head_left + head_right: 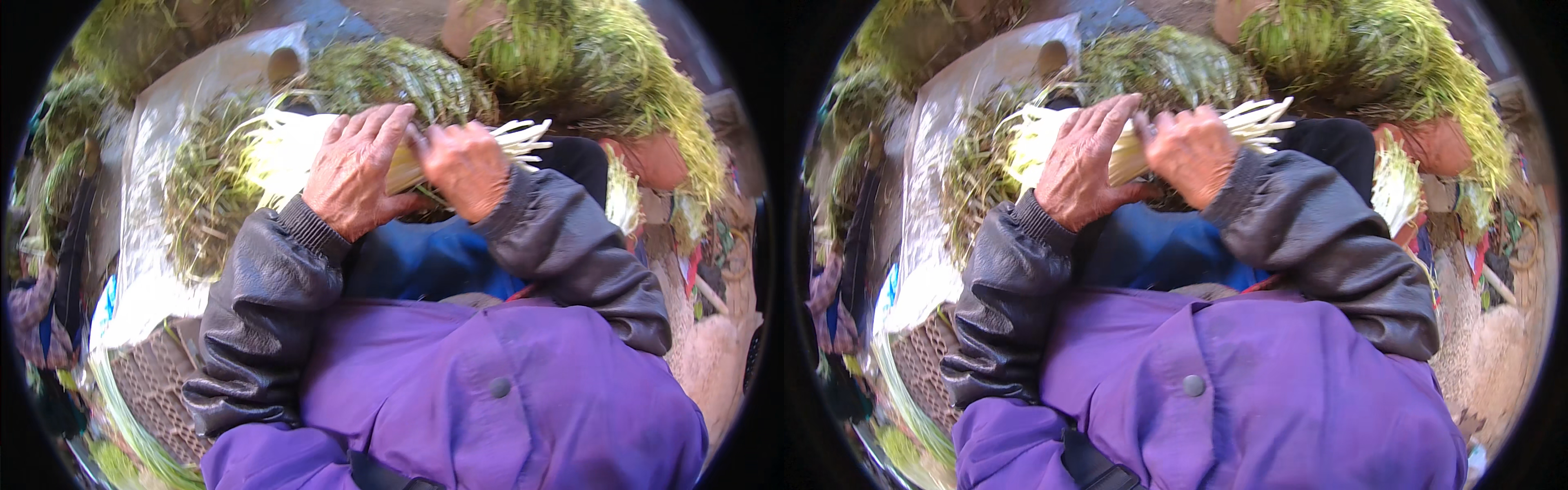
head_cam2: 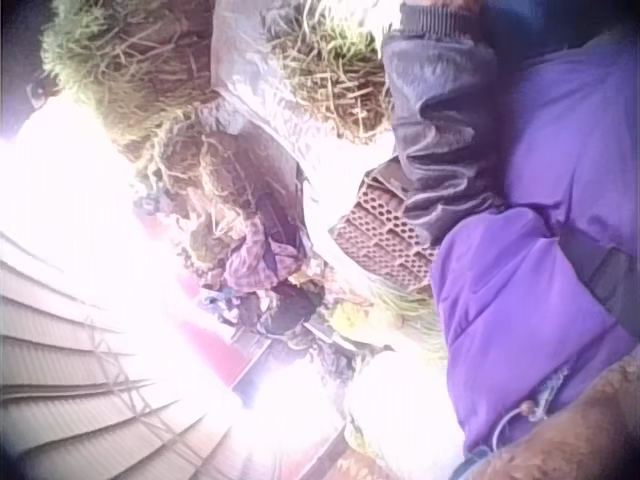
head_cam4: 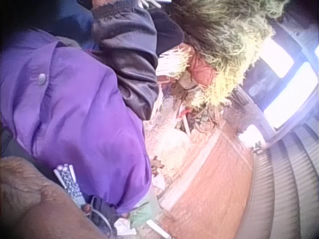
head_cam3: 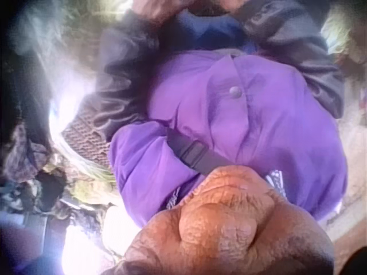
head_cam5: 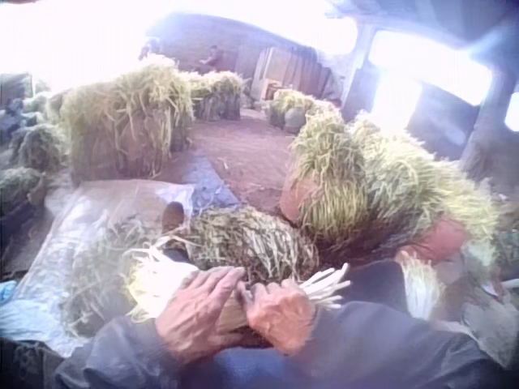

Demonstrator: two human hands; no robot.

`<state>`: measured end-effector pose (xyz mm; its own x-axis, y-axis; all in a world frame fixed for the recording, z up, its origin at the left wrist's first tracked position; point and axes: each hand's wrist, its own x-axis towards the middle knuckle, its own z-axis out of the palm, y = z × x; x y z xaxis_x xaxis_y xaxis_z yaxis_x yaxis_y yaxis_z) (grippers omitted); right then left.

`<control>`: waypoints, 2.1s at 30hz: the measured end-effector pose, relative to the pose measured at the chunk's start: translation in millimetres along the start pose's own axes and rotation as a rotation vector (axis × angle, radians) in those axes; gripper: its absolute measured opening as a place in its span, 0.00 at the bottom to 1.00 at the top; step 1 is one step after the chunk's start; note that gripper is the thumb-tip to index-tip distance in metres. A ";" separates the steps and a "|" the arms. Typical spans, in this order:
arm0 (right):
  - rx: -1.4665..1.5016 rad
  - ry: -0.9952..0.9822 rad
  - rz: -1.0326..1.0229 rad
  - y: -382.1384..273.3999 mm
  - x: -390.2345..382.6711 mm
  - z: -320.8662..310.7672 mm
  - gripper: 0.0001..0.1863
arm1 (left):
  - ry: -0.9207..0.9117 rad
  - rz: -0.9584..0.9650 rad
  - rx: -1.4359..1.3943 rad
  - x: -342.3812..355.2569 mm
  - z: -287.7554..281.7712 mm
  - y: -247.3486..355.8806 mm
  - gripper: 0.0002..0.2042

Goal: The person sits and repeatedly picks up bundles of long, pale plant fibers, aligns them, and separates or removes stray strands. The person then gathers the aligned fibers into a larger bundle and continues to adjust and inspect the bundle.

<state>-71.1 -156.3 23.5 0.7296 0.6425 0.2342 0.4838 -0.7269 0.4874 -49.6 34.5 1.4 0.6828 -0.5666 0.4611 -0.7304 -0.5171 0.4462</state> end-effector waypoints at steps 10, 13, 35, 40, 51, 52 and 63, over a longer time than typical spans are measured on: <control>0.095 0.019 0.088 2.3 -9.9 11.8 0.06 | -0.163 -0.061 0.103 19.3 39.4 -1.8 0.42; 0.167 -0.070 0.087 3.2 -11.4 11.7 0.06 | -0.032 0.043 0.151 17.3 41.1 -1.3 0.34; 0.162 0.051 0.047 29.0 -15.4 -13.6 0.03 | -0.094 -0.122 0.280 3.9 11.2 34.3 0.27; 0.139 0.071 0.037 27.9 -17.7 -13.1 0.03 | -0.057 -0.122 0.160 10.2 12.2 44.3 0.31; 0.188 0.093 0.090 23.6 -22.2 -7.0 0.03 | -0.055 -0.195 0.182 13.0 32.3 43.0 0.14; 0.194 0.113 0.087 23.8 -22.5 -6.1 0.03 | -0.043 -0.185 0.187 12.7 32.7 43.1 0.12; 0.305 0.183 0.001 55.3 -40.2 -8.8 0.07 | -0.041 -0.143 0.202 10.9 35.7 42.8 0.07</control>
<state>-78.0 -220.2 48.4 0.6450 0.6543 0.3947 0.6254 -0.7488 0.2195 -73.9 -16.6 -1.9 0.7812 -0.5020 0.3712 -0.6175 -0.7092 0.3402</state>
